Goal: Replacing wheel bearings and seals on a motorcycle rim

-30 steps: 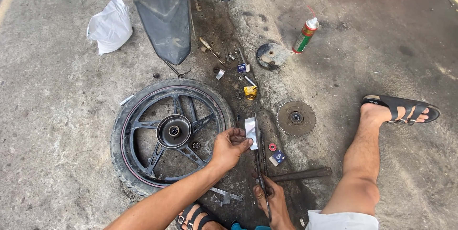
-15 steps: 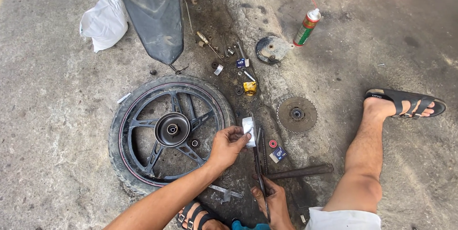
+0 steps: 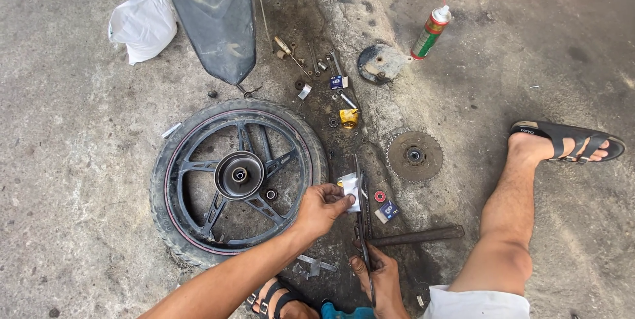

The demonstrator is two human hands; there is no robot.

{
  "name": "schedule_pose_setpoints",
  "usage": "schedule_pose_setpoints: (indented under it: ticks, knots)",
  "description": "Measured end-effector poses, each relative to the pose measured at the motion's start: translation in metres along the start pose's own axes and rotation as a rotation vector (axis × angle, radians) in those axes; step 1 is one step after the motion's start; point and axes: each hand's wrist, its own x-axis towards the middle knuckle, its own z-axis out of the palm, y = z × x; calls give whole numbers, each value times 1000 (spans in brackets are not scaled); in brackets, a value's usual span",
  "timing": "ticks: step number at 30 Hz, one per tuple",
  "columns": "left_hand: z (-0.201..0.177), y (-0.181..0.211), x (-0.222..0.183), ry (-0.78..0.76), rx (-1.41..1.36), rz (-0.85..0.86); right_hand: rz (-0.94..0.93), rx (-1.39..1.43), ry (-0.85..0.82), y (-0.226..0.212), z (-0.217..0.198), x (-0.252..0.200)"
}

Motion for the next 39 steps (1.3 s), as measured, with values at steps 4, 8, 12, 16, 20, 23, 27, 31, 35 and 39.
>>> schedule_pose_setpoints:
  ticks: [4,8,12,16,20,23,27,31,35,39]
  knots:
    - [-1,0,0,-27,-7,-24,-84,-59,-44,-5,-3,1]
    - [-1,-17,-1,-73,-39,-24,-166,-119,-89,-9,-7,1]
    - [-3,-15,-3,-75,-63,-53,-143,-173,-67,-5,-10,5]
    - [-5,-14,-4,-87,-74,-82,-131,-202,-73,-8,-10,4]
    - [-5,-20,-4,-99,-108,-93,-120,-182,-93,-1,-11,4]
    - [-6,-19,-7,-97,-131,-110,-6,-136,-55,-6,-8,-1]
    - [-1,-29,-4,-105,-215,-115,48,-30,0,8,-2,3]
    - [-8,-11,0,-74,-65,-177,29,30,-54,11,-19,13]
    - [-18,-6,8,-112,-117,-231,-47,-345,14,7,-53,30]
    - [-23,-10,12,-42,48,-182,-209,-460,67,-34,-60,24]
